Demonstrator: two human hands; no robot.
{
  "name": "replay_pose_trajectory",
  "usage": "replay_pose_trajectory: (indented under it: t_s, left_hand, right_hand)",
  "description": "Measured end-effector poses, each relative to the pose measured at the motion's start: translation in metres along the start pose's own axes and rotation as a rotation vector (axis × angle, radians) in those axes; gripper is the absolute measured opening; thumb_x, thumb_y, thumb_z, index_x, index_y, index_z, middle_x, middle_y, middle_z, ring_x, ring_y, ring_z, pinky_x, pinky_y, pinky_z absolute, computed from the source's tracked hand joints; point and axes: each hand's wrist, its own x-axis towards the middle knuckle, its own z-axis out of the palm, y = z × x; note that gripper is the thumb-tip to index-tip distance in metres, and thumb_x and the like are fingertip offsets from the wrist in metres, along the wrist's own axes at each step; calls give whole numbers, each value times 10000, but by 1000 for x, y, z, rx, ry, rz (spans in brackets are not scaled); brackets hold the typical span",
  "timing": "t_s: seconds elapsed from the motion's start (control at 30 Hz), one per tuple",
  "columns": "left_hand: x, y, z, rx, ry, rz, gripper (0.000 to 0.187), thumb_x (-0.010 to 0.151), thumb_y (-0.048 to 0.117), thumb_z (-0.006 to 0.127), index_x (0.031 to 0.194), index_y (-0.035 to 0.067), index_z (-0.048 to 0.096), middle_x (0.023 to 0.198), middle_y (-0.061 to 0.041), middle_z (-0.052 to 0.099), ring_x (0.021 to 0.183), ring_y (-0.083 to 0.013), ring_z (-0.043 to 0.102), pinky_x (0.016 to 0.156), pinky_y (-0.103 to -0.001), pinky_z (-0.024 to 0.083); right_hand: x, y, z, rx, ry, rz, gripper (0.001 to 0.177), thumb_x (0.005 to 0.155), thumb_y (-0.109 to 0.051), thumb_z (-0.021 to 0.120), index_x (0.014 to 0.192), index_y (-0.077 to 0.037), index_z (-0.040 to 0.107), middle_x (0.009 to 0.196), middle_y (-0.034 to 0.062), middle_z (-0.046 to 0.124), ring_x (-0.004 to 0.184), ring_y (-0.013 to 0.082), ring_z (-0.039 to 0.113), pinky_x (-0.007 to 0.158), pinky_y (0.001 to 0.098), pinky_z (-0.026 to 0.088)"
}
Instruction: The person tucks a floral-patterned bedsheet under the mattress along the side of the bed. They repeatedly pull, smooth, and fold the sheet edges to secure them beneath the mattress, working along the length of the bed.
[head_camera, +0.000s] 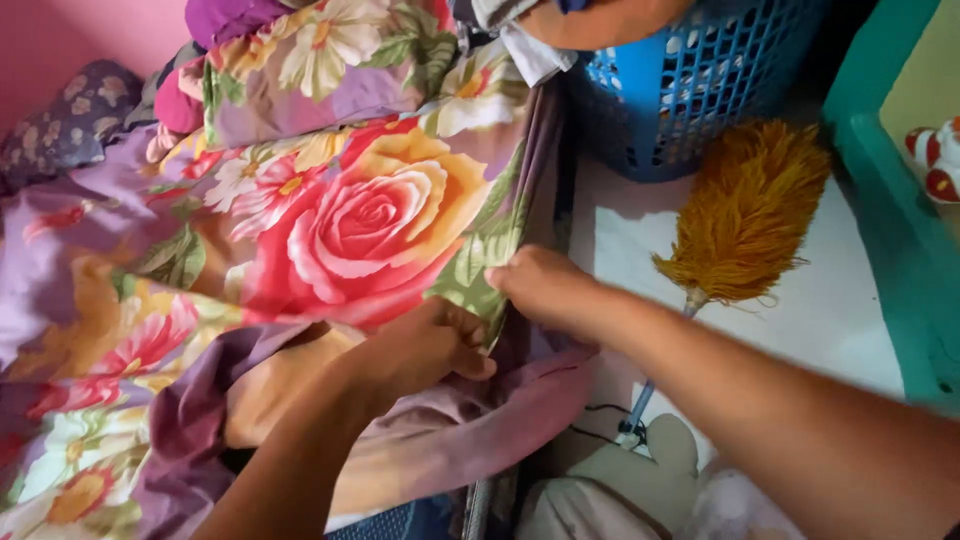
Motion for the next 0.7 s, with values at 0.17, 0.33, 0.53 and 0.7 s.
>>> replay_pose_trajectory:
  t_s: [0.17, 0.33, 0.53, 0.7]
  left_hand:
    - [19, -27, 32, 265, 64, -48, 102, 657, 164, 727, 743, 165, 782, 807, -160, 726, 897, -304, 742, 776, -418, 548]
    - [60, -44, 14, 906, -112, 207, 235, 792, 264, 582, 917, 212, 773, 946, -27, 765, 977, -305, 720, 731, -458, 554]
    - [54, -17, -39, 782, 434, -304, 554, 697, 443, 807, 1191, 211, 712, 1233, -119, 611, 1226, -366, 582, 969, -505, 511]
    - [48, -28, -24, 1006, 480, -105, 467, 809, 291, 813, 1230, 216, 624, 1327, -63, 538, 1312, -332, 485, 1013, -497, 483]
  right_hand:
    - [-19, 34, 4, -216, 100, -100, 531, 880, -532, 504, 814, -88, 788, 915, 171, 789, 983, 374, 752, 842, 490, 597]
    - [8, 64, 16, -270, 34, -231, 491, 906, -437, 476, 933, -52, 779, 1029, 219, 768, 1044, 417, 722, 899, 523, 588]
    - [-3, 57, 20, -126, 87, -16, 588, 879, -535, 516, 1120, -64, 772, 1214, 184, 743, 1231, 375, 650, 1053, 501, 520]
    - [-2, 55, 18, -131, 62, 56, 647, 892, -607, 490, 1152, -82, 763, 1253, 164, 739, 1271, 340, 637, 1071, 476, 509]
